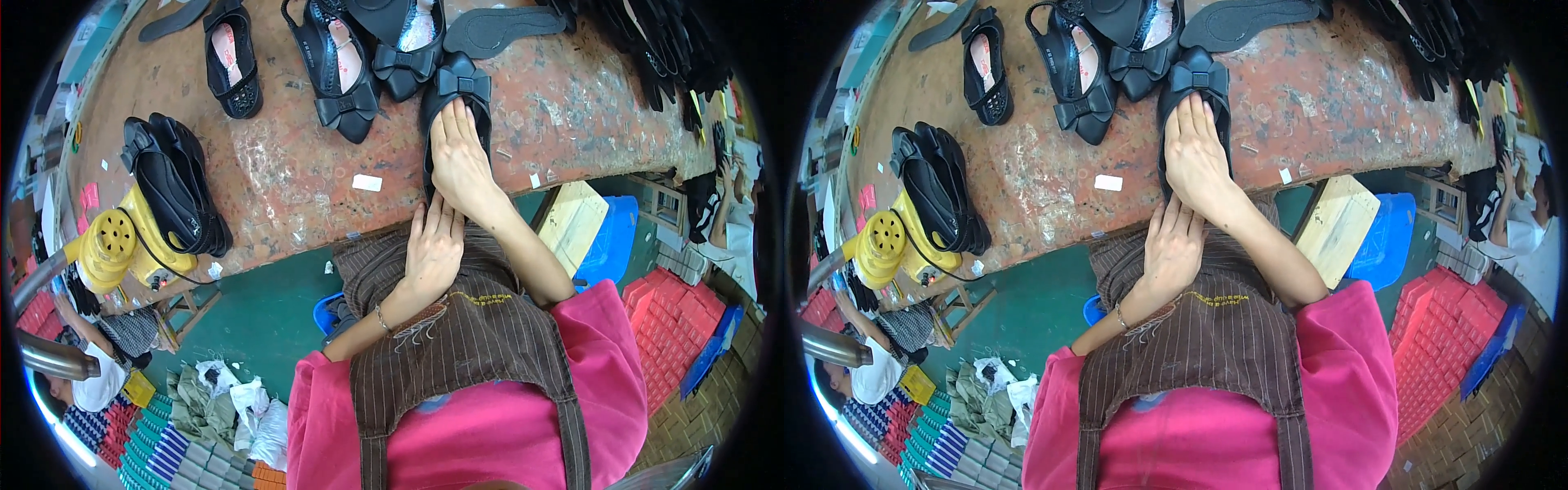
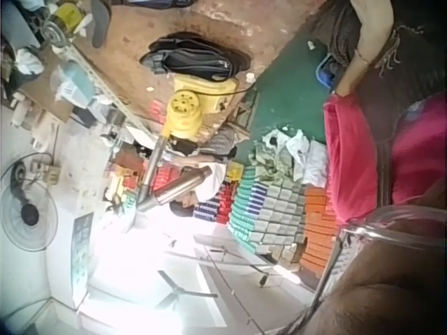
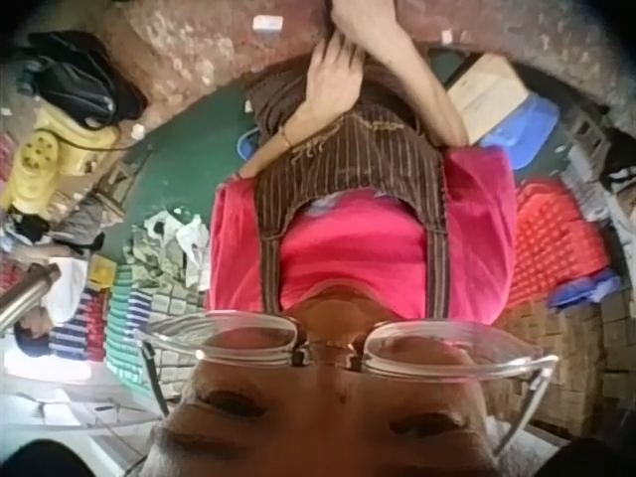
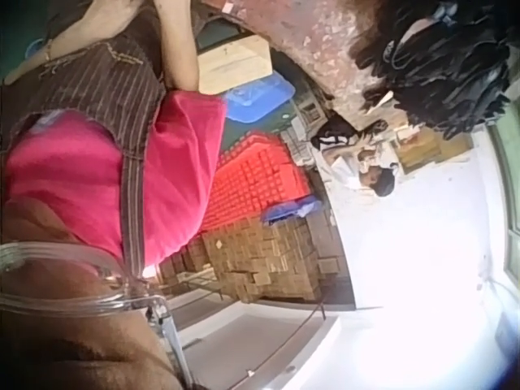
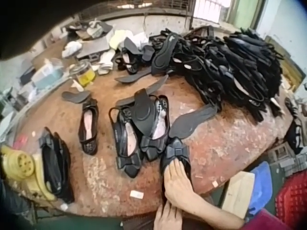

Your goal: Inserting insoles into shoes and organizing them on a workshop bench.

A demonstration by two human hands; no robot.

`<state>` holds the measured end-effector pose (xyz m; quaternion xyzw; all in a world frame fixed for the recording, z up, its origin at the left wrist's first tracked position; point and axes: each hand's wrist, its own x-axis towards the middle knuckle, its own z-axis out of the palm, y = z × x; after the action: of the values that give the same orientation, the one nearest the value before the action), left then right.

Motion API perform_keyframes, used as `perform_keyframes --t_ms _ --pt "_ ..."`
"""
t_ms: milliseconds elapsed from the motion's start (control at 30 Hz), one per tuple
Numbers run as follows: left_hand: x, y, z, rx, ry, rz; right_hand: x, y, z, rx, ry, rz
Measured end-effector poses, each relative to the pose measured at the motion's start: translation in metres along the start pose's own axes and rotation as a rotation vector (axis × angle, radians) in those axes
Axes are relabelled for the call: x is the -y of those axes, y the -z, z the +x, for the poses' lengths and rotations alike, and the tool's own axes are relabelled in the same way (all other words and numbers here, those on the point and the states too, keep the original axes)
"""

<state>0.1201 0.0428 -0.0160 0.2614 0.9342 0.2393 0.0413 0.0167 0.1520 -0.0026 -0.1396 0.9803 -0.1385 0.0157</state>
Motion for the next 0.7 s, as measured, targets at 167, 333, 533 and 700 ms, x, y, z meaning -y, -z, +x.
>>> perform_keyframes --t_ms 167,333,533,700 --pt "-0.002 0.003 -0.003 0.006 0.037 -0.104 0.011 0.017 -0.029 0.14 0.09 0.145" --pt "-0.001 0.004 0.003 0.082 0.037 -0.031 -0.003 0.002 0.01 -0.067 0.024 -0.093" --pt "-0.004 0.003 0.01 -0.095 -0.025 0.003 -0.023 -0.002 0.033 -0.022 -0.046 -0.068" --pt "-0.003 0.002 0.005 0.17 0.03 -0.001 -0.023 -0.003 0.029 -0.107 -0.043 -0.081"
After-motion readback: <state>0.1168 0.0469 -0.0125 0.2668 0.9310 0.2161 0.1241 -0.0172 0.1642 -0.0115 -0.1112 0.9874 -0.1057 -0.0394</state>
